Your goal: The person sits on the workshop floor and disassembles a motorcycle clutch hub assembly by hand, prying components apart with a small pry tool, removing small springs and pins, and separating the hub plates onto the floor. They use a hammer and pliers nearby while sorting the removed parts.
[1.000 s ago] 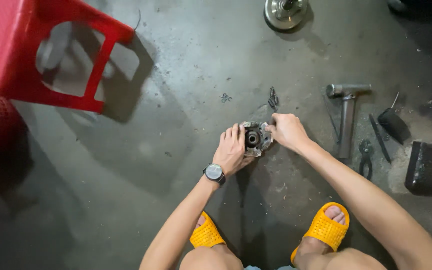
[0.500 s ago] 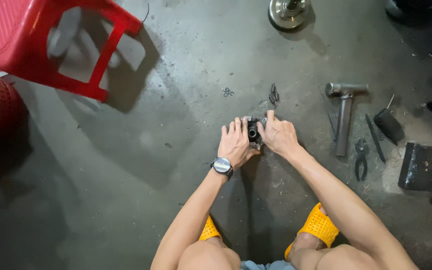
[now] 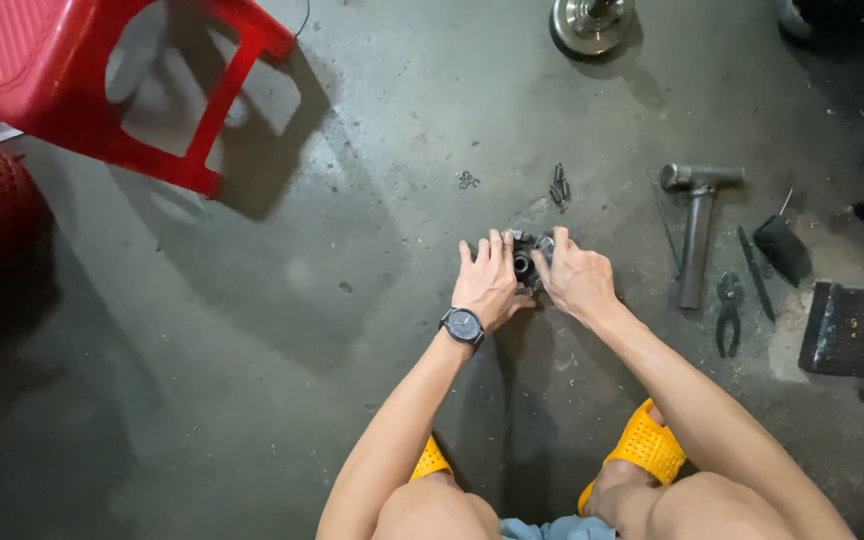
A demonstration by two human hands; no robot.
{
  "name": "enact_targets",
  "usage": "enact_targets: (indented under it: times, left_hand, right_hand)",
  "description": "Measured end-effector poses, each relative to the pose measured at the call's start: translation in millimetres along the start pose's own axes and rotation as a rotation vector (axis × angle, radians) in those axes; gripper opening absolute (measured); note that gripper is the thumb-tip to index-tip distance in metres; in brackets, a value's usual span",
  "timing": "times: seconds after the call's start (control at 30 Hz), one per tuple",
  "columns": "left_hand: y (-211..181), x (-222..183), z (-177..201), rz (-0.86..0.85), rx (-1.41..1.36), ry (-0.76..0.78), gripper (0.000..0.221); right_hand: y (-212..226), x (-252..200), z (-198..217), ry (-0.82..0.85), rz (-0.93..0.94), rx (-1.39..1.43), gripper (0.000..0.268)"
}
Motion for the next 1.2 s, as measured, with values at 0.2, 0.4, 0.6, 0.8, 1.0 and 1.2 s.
enact_targets:
  times: [0.2, 0.4, 0.6, 0.8, 1.0, 1.2]
  left_hand:
    - [-3, -2, -4, 0.024, 0.105, 0.015, 0.113]
    - [-2, -4, -9, 0.102, 0.053, -0.051, 0.113]
    - [-1, -5, -5, 0.139, 0.025, -0.054, 0.114]
    - [1, -3, -6, 0.145, 0.038, -0.056, 0.114]
    - [1, -2, -8, 0.132, 0.052, -0.055, 0.117]
    - [1, -1, -7, 0.129, 0.020, -0.051, 0.118]
  right_hand:
    - [-28, 5, -28, 0.111, -0.171, 0.028, 0.039]
    - [-112, -33, -29, -0.008, -0.377, 0.092, 0.037]
    - [-68, -25, 26, -0.159, -0.125, 0.278, 0.019]
    - [3, -5, 24, -0.105, 0.259, 0.245, 0.028]
    - [9, 11, 5, 0.029, 0.284, 0.133, 0.027]
    - [7, 15, 0, 0.062, 0.325, 0.097, 0.023]
Point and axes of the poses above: each hand's wrist, its own x-axis towards the middle knuckle, its own z-axis out of the back of the hand, y = z × x, the point moved 9 cm from there along x, towards the middle knuckle, and after that the axes turned 11 degrees about -z, right-handed, at the moved point
